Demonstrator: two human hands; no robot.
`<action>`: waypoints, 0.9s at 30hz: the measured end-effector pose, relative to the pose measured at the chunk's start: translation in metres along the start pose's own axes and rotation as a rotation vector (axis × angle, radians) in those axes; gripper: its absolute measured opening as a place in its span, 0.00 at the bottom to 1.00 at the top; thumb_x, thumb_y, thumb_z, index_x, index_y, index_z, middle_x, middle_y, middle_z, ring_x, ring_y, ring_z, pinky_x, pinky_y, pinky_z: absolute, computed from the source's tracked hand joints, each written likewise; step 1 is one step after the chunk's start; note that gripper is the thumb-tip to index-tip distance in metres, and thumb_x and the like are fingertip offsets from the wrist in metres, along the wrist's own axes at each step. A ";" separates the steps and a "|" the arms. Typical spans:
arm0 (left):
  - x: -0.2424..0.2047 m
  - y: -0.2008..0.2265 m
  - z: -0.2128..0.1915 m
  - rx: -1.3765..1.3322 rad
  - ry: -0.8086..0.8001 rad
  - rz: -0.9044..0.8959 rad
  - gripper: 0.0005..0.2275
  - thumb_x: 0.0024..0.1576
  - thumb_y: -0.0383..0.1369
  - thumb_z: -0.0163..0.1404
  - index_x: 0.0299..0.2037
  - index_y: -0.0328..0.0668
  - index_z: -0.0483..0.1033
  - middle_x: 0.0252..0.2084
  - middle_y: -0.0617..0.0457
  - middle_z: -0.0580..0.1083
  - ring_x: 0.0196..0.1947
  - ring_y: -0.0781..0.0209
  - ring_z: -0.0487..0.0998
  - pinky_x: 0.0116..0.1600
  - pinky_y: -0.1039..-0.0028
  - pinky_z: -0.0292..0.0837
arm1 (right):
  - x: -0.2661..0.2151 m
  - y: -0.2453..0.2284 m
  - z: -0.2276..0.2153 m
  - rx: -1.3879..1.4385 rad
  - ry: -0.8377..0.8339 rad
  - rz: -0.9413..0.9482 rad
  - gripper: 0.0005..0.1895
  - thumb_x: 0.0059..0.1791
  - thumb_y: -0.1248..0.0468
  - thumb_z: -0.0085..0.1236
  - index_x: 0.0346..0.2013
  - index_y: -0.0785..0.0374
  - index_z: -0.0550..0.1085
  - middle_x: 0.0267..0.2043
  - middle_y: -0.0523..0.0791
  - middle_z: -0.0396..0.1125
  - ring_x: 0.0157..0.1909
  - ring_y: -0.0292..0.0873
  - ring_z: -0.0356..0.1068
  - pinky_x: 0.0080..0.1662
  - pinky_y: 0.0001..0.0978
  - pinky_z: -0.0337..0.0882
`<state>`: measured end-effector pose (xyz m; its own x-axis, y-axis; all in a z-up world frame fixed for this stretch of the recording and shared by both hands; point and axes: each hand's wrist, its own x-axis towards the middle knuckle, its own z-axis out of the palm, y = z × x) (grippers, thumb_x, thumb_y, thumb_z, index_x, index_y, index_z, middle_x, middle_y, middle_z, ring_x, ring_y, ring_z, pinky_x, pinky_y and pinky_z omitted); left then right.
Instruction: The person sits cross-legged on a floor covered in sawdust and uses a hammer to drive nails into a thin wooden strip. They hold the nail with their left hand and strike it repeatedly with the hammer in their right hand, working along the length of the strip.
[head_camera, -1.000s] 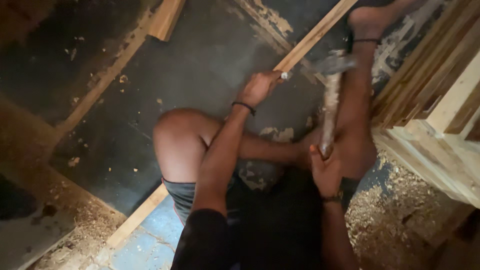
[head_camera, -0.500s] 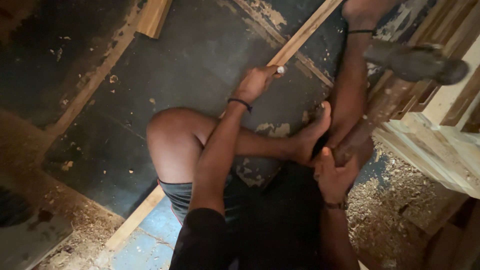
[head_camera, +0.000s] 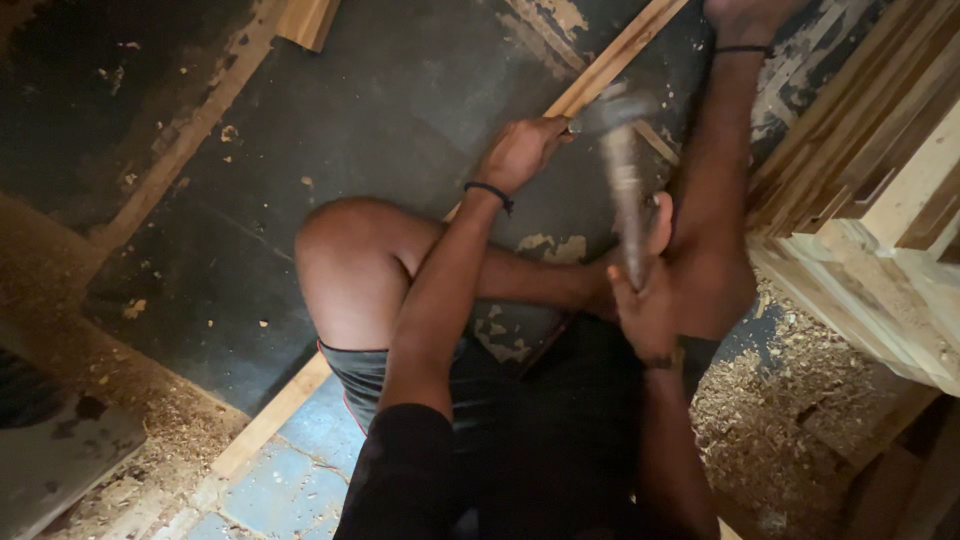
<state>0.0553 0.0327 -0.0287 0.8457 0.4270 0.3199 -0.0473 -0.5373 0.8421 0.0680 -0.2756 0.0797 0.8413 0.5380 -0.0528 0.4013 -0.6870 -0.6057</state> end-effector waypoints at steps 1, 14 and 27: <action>0.000 -0.008 0.001 0.023 -0.019 -0.027 0.09 0.60 0.27 0.50 0.49 0.41 0.78 0.34 0.40 0.78 0.32 0.44 0.82 0.36 0.59 0.75 | 0.002 0.009 0.008 -0.021 0.022 -0.104 0.25 0.55 0.54 0.62 0.56 0.72 0.71 0.42 0.57 0.71 0.44 0.55 0.74 0.44 0.42 0.71; -0.008 -0.024 0.003 -0.044 0.146 0.091 0.08 0.60 0.30 0.54 0.48 0.44 0.79 0.42 0.42 0.79 0.38 0.44 0.84 0.41 0.61 0.79 | -0.049 0.020 0.014 0.352 0.087 -0.082 0.15 0.54 0.60 0.64 0.47 0.69 0.72 0.39 0.44 0.71 0.41 0.37 0.69 0.44 0.32 0.71; -0.009 -0.006 -0.005 -0.113 -0.052 -0.092 0.06 0.61 0.24 0.50 0.46 0.40 0.78 0.30 0.43 0.78 0.25 0.45 0.79 0.34 0.59 0.75 | -0.040 -0.024 -0.022 0.547 0.281 0.002 0.11 0.56 0.70 0.60 0.46 0.69 0.66 0.31 0.44 0.66 0.28 0.36 0.65 0.32 0.28 0.66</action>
<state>0.0457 0.0362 -0.0345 0.8757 0.4306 0.2186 -0.0252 -0.4114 0.9111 0.0328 -0.2910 0.1141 0.9352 0.3361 0.1117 0.2179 -0.2974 -0.9296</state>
